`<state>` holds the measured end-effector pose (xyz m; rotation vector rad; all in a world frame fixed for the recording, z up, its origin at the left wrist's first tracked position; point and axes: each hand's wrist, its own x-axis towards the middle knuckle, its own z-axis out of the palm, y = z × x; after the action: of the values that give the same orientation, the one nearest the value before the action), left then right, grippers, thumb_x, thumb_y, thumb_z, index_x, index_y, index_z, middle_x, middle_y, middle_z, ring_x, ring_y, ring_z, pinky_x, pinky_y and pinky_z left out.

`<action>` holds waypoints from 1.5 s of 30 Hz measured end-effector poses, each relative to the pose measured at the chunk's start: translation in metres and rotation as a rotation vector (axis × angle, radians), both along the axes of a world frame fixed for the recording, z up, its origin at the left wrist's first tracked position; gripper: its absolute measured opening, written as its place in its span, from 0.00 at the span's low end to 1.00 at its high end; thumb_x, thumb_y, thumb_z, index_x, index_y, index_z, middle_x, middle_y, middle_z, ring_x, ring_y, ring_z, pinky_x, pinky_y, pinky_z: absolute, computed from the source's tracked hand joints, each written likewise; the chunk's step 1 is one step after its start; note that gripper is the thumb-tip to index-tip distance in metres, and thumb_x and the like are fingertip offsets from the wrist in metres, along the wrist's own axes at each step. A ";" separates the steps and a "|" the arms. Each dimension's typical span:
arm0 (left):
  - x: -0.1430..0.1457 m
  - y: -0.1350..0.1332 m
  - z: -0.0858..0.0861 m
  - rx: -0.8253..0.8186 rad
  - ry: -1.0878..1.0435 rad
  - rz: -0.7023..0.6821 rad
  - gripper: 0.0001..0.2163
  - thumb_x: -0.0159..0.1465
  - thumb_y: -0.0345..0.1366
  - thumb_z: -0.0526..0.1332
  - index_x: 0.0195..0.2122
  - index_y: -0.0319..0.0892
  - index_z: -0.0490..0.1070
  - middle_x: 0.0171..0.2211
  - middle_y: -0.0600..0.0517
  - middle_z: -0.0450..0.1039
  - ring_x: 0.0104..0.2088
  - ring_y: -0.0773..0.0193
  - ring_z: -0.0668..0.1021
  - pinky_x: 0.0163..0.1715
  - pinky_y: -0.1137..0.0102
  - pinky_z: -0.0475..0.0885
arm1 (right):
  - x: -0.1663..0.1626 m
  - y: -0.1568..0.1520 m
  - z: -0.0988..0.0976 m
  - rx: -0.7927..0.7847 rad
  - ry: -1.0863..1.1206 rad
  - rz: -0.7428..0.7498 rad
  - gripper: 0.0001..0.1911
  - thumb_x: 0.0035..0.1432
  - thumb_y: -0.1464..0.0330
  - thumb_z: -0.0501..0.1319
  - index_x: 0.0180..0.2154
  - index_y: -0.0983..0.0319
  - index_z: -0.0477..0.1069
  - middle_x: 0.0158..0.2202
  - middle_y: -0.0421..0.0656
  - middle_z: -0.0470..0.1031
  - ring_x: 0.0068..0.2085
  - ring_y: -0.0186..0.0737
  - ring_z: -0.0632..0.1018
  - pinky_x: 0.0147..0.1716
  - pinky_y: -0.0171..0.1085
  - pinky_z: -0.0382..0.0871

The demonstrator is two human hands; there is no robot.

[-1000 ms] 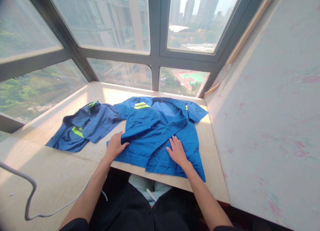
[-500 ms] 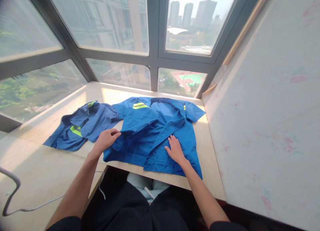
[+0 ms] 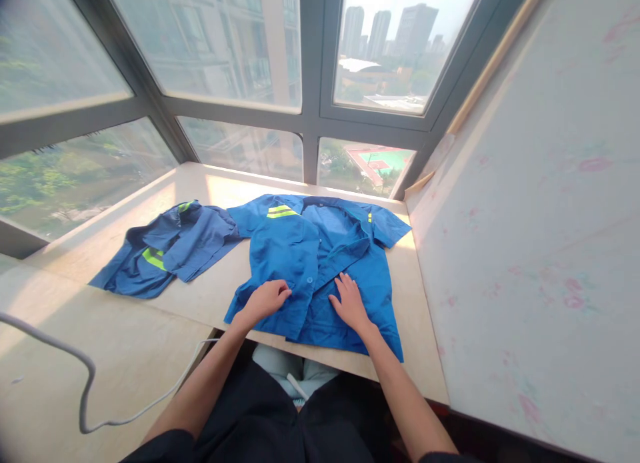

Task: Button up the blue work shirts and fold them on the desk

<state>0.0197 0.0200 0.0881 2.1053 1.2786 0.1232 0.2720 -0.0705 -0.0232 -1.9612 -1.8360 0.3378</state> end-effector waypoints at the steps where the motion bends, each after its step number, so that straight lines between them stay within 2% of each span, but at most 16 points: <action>1: -0.003 -0.004 -0.007 0.053 0.060 0.010 0.09 0.65 0.38 0.55 0.33 0.41 0.73 0.34 0.47 0.77 0.37 0.58 0.78 0.36 0.67 0.68 | 0.000 -0.001 0.001 -0.007 0.010 0.005 0.27 0.64 0.61 0.54 0.62 0.65 0.64 0.67 0.56 0.57 0.69 0.54 0.56 0.65 0.58 0.50; 6: -0.028 -0.029 -0.025 0.048 -0.037 0.012 0.16 0.67 0.45 0.55 0.47 0.41 0.72 0.40 0.45 0.77 0.43 0.56 0.78 0.44 0.65 0.70 | -0.007 -0.011 0.011 0.023 0.131 0.015 0.25 0.63 0.63 0.55 0.60 0.62 0.66 0.64 0.53 0.63 0.67 0.52 0.60 0.65 0.58 0.51; 9: -0.037 -0.049 -0.029 0.035 -0.116 -0.007 0.22 0.64 0.51 0.58 0.51 0.40 0.71 0.41 0.44 0.76 0.42 0.55 0.78 0.44 0.63 0.71 | -0.023 -0.010 0.022 0.043 0.339 -0.026 0.26 0.61 0.62 0.56 0.59 0.61 0.66 0.59 0.53 0.71 0.61 0.51 0.69 0.62 0.55 0.60; 13: -0.035 -0.064 -0.040 0.113 -0.183 -0.076 0.30 0.57 0.46 0.66 0.59 0.41 0.66 0.51 0.41 0.73 0.52 0.50 0.75 0.53 0.58 0.69 | -0.053 0.003 0.034 -0.088 0.855 -0.298 0.34 0.58 0.61 0.60 0.64 0.61 0.56 0.54 0.54 0.74 0.46 0.48 0.80 0.43 0.49 0.77; 15: -0.033 -0.064 -0.050 0.114 -0.198 -0.074 0.27 0.59 0.41 0.65 0.59 0.44 0.66 0.53 0.42 0.73 0.53 0.51 0.75 0.55 0.56 0.69 | -0.066 0.010 0.038 -0.121 1.168 -0.492 0.36 0.56 0.61 0.62 0.63 0.60 0.54 0.50 0.52 0.76 0.40 0.46 0.81 0.34 0.44 0.79; 17: -0.033 -0.063 -0.057 0.094 -0.253 -0.028 0.20 0.63 0.38 0.60 0.57 0.45 0.70 0.51 0.44 0.75 0.51 0.53 0.76 0.54 0.57 0.70 | -0.075 0.017 0.040 -0.103 1.399 -0.605 0.30 0.53 0.61 0.65 0.56 0.59 0.60 0.42 0.48 0.78 0.35 0.42 0.81 0.27 0.39 0.78; 19: -0.036 -0.061 -0.061 0.065 -0.360 0.035 0.16 0.65 0.40 0.57 0.53 0.45 0.73 0.48 0.45 0.78 0.46 0.56 0.79 0.50 0.60 0.73 | -0.080 0.021 0.041 -0.120 1.494 -0.603 0.20 0.50 0.60 0.67 0.43 0.60 0.67 0.33 0.43 0.77 0.27 0.37 0.79 0.19 0.31 0.71; 22: -0.045 -0.059 -0.057 0.030 -0.515 0.170 0.16 0.65 0.46 0.58 0.48 0.44 0.76 0.42 0.47 0.80 0.38 0.58 0.80 0.42 0.64 0.75 | -0.079 0.028 0.043 -0.176 1.490 -0.529 0.19 0.45 0.56 0.70 0.28 0.61 0.66 0.26 0.39 0.74 0.19 0.29 0.72 0.11 0.26 0.55; 25: -0.057 -0.055 -0.049 0.047 -0.620 0.367 0.16 0.64 0.48 0.59 0.45 0.43 0.77 0.40 0.48 0.80 0.40 0.58 0.80 0.43 0.65 0.75 | -0.069 0.033 0.052 -0.107 1.446 -0.543 0.22 0.41 0.55 0.71 0.22 0.60 0.60 0.16 0.33 0.65 0.14 0.25 0.63 0.11 0.26 0.48; 27: -0.062 -0.052 -0.044 0.083 -0.649 0.510 0.16 0.64 0.49 0.59 0.43 0.42 0.77 0.41 0.48 0.79 0.43 0.57 0.79 0.46 0.65 0.74 | -0.055 0.033 0.064 -0.028 1.462 -0.566 0.23 0.40 0.56 0.71 0.21 0.59 0.58 0.13 0.29 0.60 0.14 0.26 0.61 0.12 0.27 0.51; 30: -0.063 -0.051 -0.039 0.113 -0.647 0.606 0.17 0.64 0.49 0.59 0.42 0.42 0.76 0.42 0.47 0.79 0.45 0.56 0.78 0.48 0.65 0.72 | -0.030 0.031 0.090 0.102 1.572 -0.564 0.21 0.41 0.59 0.71 0.24 0.58 0.60 0.17 0.31 0.66 0.18 0.30 0.67 0.17 0.31 0.63; 34: -0.046 -0.058 -0.038 0.014 -0.613 0.429 0.17 0.65 0.48 0.57 0.44 0.43 0.76 0.41 0.48 0.78 0.41 0.58 0.78 0.43 0.66 0.73 | -0.017 0.023 0.116 0.187 1.588 -0.497 0.16 0.46 0.59 0.70 0.30 0.58 0.65 0.23 0.33 0.72 0.22 0.32 0.72 0.20 0.32 0.66; 36: -0.037 -0.064 -0.038 -0.017 -0.522 0.261 0.16 0.65 0.46 0.56 0.44 0.44 0.77 0.39 0.48 0.77 0.36 0.60 0.78 0.40 0.66 0.73 | -0.027 0.018 0.118 0.088 1.531 -0.418 0.16 0.47 0.59 0.70 0.31 0.58 0.66 0.23 0.33 0.72 0.23 0.32 0.73 0.21 0.31 0.65; 38: -0.033 -0.071 -0.038 0.020 -0.399 0.156 0.14 0.65 0.44 0.56 0.44 0.44 0.77 0.38 0.48 0.75 0.33 0.60 0.77 0.39 0.66 0.72 | -0.041 0.010 0.112 -0.120 1.435 -0.340 0.16 0.47 0.60 0.70 0.34 0.60 0.68 0.25 0.35 0.74 0.25 0.32 0.75 0.23 0.31 0.66; 41: -0.041 -0.079 -0.031 0.098 -0.265 0.171 0.12 0.65 0.43 0.55 0.39 0.45 0.77 0.34 0.49 0.73 0.32 0.60 0.76 0.36 0.66 0.70 | -0.057 -0.005 0.096 -0.317 1.297 -0.291 0.20 0.48 0.60 0.69 0.42 0.62 0.71 0.33 0.42 0.79 0.29 0.34 0.78 0.28 0.32 0.69; 45: -0.061 -0.089 -0.019 -0.049 -0.149 0.214 0.16 0.64 0.49 0.56 0.28 0.44 0.72 0.22 0.53 0.70 0.26 0.62 0.73 0.29 0.70 0.64 | -0.066 -0.028 0.080 -0.323 1.230 -0.324 0.24 0.50 0.55 0.67 0.45 0.63 0.71 0.36 0.45 0.79 0.31 0.36 0.78 0.30 0.34 0.70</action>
<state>-0.0409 -0.0692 0.0692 1.8764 1.3981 0.3328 0.2059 -0.0985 0.0566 -1.5321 -0.6807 1.3976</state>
